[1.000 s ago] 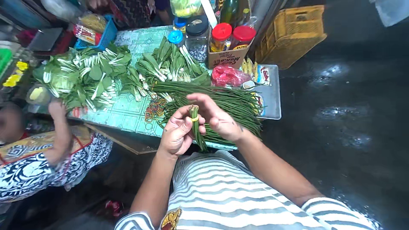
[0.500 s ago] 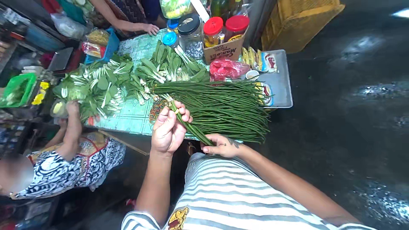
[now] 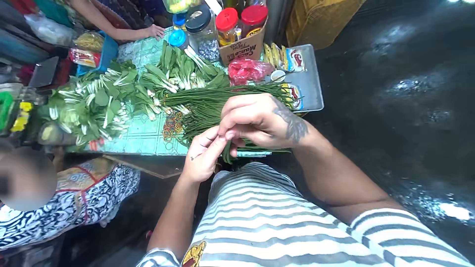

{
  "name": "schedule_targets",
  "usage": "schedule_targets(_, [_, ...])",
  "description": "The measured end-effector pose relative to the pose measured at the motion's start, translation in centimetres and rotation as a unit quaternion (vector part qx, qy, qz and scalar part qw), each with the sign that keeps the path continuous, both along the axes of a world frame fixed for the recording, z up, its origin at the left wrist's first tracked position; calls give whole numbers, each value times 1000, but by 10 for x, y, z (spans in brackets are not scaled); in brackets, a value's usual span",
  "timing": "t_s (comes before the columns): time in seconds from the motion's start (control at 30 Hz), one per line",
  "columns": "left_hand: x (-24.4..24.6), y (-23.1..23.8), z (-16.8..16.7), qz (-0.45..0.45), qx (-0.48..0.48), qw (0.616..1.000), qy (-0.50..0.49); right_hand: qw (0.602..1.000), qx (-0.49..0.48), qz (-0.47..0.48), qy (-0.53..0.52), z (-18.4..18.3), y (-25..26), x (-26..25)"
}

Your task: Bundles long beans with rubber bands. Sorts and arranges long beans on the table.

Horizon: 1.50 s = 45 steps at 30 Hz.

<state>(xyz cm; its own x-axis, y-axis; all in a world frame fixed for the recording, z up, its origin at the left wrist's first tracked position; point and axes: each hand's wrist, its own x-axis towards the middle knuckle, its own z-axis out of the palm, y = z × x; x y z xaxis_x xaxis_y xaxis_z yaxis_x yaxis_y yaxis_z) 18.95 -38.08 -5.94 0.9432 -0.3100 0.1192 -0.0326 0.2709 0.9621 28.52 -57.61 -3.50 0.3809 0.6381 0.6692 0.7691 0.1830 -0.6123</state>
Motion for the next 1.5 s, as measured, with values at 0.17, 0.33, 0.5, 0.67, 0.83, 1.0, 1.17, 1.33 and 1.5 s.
schedule_targets(0.17, [-10,3,0,-62,-12,998,17,998,24,52,6,10,2,5])
schedule_targets(0.33, [-14,9,-3,-106,-30,994,-19,998,42,50,12,15,3,8])
schedule_targets(0.5, [-8,0,-1,-49,-74,995,-53,999,24,39,-1,20,6,6])
schedule_targets(0.67, [-6,-10,-4,-29,-123,992,-2,998,14,53,-13,22,4,7])
schedule_targets(0.83, [-4,-7,-13,-123,-178,976,41,998,27,53,3,20,-2,3])
schedule_targets(1.0, [1,-2,-18,-187,-196,962,42,997,46,50,27,18,-6,0])
schedule_targets(1.17, [3,-13,-22,-144,-197,969,34,996,44,71,31,17,-10,1])
schedule_targets(1.33, [4,-17,-17,-161,-195,966,55,994,47,91,47,15,-13,8])
schedule_targets(1.5, [5,-18,-12,-104,-197,972,78,984,78,62,144,8,-17,4])
